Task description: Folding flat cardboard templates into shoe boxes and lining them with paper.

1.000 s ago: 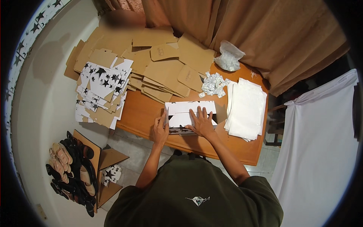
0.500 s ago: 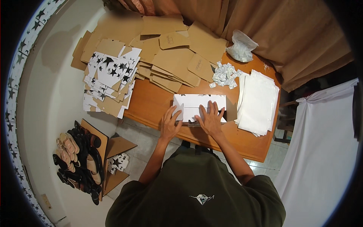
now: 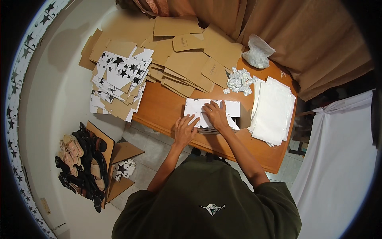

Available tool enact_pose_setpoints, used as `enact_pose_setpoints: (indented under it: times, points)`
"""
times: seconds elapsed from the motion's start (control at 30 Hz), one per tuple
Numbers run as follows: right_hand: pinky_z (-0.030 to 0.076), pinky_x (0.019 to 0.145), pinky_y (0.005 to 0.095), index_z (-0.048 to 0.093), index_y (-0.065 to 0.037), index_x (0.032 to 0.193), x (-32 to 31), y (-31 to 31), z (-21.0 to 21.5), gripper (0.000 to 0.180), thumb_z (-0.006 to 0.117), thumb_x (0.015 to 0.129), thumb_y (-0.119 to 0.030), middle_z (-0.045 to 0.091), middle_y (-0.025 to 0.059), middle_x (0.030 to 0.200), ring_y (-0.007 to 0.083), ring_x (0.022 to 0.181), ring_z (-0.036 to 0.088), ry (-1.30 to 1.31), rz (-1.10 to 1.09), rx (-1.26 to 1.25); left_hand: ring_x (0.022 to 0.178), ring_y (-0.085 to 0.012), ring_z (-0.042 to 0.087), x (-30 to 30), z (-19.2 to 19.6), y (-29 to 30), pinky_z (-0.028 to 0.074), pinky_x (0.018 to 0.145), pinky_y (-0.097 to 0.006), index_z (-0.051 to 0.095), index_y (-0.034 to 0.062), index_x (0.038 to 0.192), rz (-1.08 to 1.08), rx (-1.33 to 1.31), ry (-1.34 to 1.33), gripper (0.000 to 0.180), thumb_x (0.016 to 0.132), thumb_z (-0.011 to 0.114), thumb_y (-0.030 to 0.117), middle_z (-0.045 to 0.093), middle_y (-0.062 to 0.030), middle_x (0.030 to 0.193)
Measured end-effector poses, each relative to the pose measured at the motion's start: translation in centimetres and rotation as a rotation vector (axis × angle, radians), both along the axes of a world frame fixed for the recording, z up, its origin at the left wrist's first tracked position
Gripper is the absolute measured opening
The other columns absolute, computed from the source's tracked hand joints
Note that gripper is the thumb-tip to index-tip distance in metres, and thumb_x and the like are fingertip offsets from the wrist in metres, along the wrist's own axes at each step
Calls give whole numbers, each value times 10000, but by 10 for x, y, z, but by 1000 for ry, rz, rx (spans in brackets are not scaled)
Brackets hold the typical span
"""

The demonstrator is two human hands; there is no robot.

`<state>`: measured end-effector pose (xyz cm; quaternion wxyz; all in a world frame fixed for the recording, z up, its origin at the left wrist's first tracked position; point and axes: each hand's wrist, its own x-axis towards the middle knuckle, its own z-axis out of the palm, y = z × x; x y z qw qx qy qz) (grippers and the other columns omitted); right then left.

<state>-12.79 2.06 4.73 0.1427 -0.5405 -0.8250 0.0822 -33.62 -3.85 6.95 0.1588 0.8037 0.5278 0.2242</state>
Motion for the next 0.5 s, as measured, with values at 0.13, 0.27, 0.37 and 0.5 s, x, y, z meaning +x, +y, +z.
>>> enact_pose_setpoints:
  times: [0.13, 0.27, 0.37, 0.5]
  points:
    - [265, 1139, 638, 661, -124, 1259, -2, -3, -3, 318, 592, 950, -153, 645, 60, 1337, 280, 1314, 549, -66, 23, 144, 1349, -312, 508, -1, -3, 1, 312, 1137, -546, 677, 196, 1331, 4, 14, 1, 467, 867, 672, 143, 606, -93, 1406]
    - [290, 1142, 591, 653, -90, 1249, -6, -2, 0, 313, 561, 953, -132, 643, 75, 1330, 280, 1321, 548, -65, 1, 161, 1345, -307, 511, -5, -3, 2, 299, 1139, -545, 685, 194, 1322, 2, 14, 9, 464, 860, 673, 146, 613, -89, 1392]
    - [302, 1137, 584, 653, -88, 1244, -5, -2, -1, 310, 565, 950, -134, 639, 78, 1331, 286, 1318, 548, -54, -11, 165, 1334, -299, 510, -4, 4, 5, 302, 1133, -532, 681, 192, 1328, -8, -9, 27, 472, 858, 672, 147, 611, -84, 1384]
    - [303, 1138, 598, 637, -89, 1264, -5, -5, -4, 346, 550, 929, -109, 613, 88, 1375, 317, 1341, 515, -17, 0, 115, 1317, -296, 498, -4, 10, 9, 318, 1113, -511, 672, 191, 1341, -44, -48, 43, 482, 860, 670, 152, 591, -82, 1393]
